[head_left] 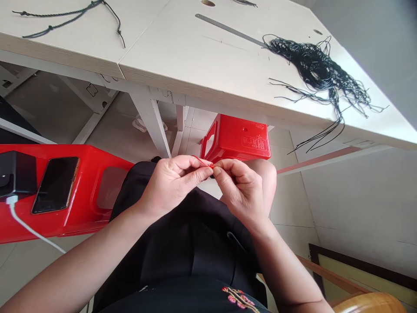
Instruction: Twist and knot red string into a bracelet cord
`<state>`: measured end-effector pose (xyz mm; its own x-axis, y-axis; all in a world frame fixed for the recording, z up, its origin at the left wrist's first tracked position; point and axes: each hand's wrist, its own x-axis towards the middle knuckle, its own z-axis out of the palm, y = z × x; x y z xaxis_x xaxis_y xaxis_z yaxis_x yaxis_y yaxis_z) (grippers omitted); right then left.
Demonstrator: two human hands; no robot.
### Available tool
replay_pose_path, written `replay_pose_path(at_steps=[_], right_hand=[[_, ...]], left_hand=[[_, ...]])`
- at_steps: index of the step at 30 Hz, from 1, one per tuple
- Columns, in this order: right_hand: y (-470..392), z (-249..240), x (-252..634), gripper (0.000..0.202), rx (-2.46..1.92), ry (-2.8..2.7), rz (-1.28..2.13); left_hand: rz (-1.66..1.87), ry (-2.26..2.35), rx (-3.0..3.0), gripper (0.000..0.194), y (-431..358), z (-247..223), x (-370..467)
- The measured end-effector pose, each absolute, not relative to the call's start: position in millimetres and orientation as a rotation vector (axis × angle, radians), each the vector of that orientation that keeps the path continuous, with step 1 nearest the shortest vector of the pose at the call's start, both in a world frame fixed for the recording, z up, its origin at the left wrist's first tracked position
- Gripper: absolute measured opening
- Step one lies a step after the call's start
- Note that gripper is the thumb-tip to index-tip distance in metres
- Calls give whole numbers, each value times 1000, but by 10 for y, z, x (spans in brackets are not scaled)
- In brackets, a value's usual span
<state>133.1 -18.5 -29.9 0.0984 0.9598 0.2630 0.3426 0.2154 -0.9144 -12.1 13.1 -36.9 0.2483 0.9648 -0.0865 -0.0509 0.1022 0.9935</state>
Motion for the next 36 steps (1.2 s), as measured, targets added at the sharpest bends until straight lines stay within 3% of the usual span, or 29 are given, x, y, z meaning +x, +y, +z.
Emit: replay_pose_path(at_steps=[22,32,36], right_hand=[[-221,-269,1346,12,-1263,-1617,528],[-141,-256,1444,14,-1280,-1558,928],[-70,-203,1393,11,-1408,-1663,831]], left_hand=[[1052,1085,1642,14,121,-398,-151],[933,1114,1807,14,129,-315,-140],[978,1188,1939,19,124,-354,-121]])
